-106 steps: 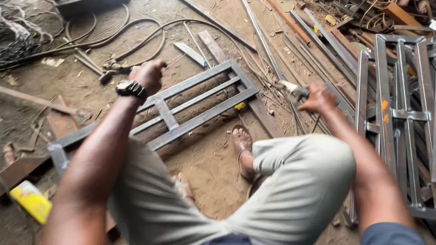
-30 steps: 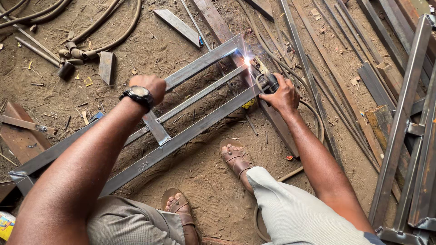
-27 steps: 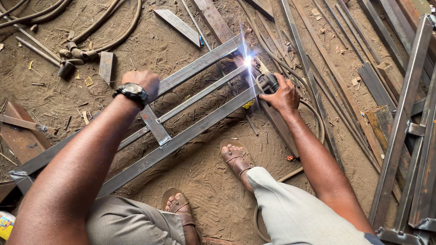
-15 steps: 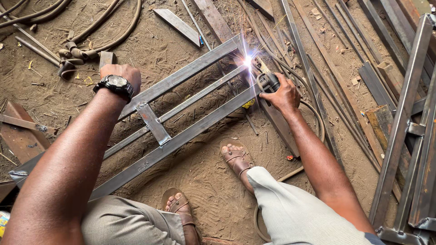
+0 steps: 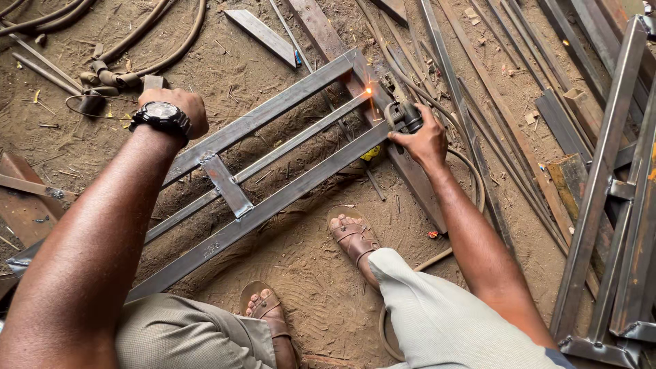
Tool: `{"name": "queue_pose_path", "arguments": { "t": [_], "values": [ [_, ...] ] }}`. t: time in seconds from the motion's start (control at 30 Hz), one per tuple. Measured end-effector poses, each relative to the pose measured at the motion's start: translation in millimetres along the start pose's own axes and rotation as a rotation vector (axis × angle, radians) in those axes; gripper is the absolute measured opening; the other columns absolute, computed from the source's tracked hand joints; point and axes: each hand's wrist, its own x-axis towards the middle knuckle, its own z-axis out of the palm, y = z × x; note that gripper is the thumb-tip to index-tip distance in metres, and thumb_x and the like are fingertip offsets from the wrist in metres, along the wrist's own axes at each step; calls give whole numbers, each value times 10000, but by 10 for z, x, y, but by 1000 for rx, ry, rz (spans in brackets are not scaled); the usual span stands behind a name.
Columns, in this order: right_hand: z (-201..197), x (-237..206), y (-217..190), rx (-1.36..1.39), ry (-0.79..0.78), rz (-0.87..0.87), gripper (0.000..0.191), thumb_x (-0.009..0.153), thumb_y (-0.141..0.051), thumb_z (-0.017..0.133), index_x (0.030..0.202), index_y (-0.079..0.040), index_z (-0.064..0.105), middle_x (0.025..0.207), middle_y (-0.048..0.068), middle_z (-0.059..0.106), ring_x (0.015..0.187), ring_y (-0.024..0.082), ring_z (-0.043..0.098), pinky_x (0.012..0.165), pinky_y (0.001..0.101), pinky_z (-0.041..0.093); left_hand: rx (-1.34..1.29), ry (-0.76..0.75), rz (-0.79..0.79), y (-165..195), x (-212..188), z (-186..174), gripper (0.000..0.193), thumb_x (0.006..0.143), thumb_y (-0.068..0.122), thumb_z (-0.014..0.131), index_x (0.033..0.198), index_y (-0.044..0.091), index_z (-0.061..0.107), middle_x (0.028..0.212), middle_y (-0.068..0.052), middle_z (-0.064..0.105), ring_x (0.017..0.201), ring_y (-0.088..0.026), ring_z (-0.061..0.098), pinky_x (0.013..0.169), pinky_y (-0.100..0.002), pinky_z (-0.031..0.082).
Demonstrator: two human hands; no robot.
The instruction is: The person welds a rectangular metal frame using a handheld welding torch and electrode rod. They sit on the ground, apply welds along the frame's joints, and reposition the frame to access different sections.
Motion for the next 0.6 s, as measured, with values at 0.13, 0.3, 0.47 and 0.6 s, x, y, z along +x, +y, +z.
{"name": "queue_pose_path", "arguments": {
  "t": [0.13,0.3,0.47,0.6],
  "values": [
    [-4,-30,2,-99,61,-121,954,636,-469,983,1402,-113,541,1163,158,681,1043,296,659,835,489,576,48,14,29,23,17,46,363,1031,245,468,1177,100,767,1200,-141,763,1087,-238,738,880,-402,587],
    [-11,-89,-13,-98,-2,12,945,646,-473,961,1425,-145,537,1148,135,701,1013,263,687,875,477,575,126,12,-12,57,-1,98,393,1093,282,429,1179,119,776,1147,-105,802,1018,-196,778,834,-363,613],
    [-18,-69,-18,-116,13,-18,982,638,-488,972,1436,-134,523,1187,169,670,1050,295,657,850,491,568,140,11,1,128,21,151,342,1052,297,491,1181,147,770,1164,-80,771,1058,-195,744,834,-384,599],
    [-2,-60,-13,-134,44,-102,1009,638,-515,986,1435,-117,513,1178,178,665,1067,311,645,850,496,562,160,9,11,154,53,203,326,1045,296,517,1154,144,785,1116,-68,786,1026,-192,749,801,-369,594]
  ]
}}
